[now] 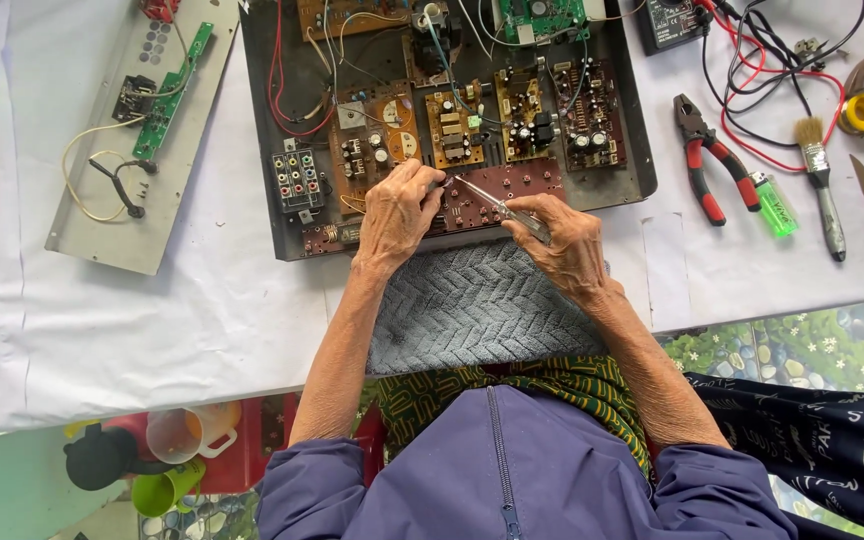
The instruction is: Diagnosing and inspecting components on an open electronic device's circuit board using a small screwdriver as a probe.
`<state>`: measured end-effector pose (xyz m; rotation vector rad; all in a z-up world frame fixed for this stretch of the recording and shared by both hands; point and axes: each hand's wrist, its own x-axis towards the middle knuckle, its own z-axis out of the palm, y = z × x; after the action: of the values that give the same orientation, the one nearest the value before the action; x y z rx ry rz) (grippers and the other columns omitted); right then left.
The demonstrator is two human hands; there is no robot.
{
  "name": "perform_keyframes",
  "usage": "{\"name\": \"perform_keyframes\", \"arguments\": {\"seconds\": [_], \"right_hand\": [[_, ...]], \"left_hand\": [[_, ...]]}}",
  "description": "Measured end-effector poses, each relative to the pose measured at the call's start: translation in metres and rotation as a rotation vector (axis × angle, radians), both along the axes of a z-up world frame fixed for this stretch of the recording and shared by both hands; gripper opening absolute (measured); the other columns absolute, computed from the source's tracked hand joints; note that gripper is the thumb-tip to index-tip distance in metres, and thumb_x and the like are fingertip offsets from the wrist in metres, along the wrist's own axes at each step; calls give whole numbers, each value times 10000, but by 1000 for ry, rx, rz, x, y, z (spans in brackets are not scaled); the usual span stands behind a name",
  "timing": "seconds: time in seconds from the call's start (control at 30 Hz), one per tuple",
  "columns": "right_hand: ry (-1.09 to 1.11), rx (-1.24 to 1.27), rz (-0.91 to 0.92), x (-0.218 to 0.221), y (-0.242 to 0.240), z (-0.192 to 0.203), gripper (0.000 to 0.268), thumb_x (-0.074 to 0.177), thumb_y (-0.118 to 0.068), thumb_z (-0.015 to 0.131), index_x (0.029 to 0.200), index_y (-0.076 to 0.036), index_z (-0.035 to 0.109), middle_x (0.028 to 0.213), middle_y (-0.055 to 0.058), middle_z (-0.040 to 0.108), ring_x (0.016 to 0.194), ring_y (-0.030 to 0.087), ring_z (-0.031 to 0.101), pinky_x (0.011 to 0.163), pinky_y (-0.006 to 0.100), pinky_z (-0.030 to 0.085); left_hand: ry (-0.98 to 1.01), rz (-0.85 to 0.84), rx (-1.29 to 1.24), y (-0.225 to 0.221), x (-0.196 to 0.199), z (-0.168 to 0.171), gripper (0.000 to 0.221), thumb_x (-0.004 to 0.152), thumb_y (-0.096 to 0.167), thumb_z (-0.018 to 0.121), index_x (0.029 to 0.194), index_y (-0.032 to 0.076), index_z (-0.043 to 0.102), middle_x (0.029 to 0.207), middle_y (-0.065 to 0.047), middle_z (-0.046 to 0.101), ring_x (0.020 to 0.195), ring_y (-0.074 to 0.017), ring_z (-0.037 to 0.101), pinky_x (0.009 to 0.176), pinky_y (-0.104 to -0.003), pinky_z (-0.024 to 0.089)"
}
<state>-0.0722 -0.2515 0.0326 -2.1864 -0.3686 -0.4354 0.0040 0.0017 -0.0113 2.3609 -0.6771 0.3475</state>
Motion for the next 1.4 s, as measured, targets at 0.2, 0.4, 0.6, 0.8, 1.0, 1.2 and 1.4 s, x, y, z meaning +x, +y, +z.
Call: {"name": "perform_keyframes", "arguments": {"seconds": [0.2,0.4,0.6,0.8,1.0,1.2,1.4], "right_hand": [[-8,-71,-20,-7,6,10,190,963,-192,774,1149,-208,741,858,71,711,752,285,720,651,383,565],[134,93,-41,-16,-13,-6,176,951,-215,807,1122,-248,782,679,27,628,591,129,572,560,306,481],[367,131,283,-45,12,55,114,856,-184,814,967,-159,804,591,86,630,563,138,536,514,329,462],[332,-7,529,-47,28,73,116,886,-156,763,987,-112,799,762,181,785,628,300,763,539,392,598],[258,223,603,-44,98,84,166,923,-189,744,1078,-135,770,849,123,789,679,247,776,514,376,605],[-96,-116,682,-36,187,54,144,970,-107,603,1091,-111,680,797,110,725,675,238,734,578,379,618],[-69,-191,692,-20,158,61,216,977,-46,524,1146,-54,659,784,118,675,625,209,670,619,425,617]], "left_hand": [[-4,-1,5,0,-3,8,147,934,94,710,1073,130,678,818,-46,562,802,-268,664,685,-381,577],[1,-2,2,-1,-2,10,128,939,93,698,1058,123,662,831,-51,554,831,-280,664,692,-376,566],[-63,15,50,1,-6,14,128,938,117,700,1047,145,640,847,-15,528,871,-253,660,710,-354,561],[-8,5,12,1,-3,16,119,941,90,683,1047,135,654,856,-19,548,880,-241,668,739,-370,577],[-2,8,10,1,-4,17,80,949,106,663,1012,149,638,844,-3,536,871,-207,673,744,-337,588],[-44,-62,46,3,-5,26,118,940,121,658,1044,144,606,860,-15,502,869,-293,648,706,-408,582],[-58,-21,86,2,0,14,147,925,125,700,1048,150,623,851,-18,492,845,-256,638,706,-370,563]]}}
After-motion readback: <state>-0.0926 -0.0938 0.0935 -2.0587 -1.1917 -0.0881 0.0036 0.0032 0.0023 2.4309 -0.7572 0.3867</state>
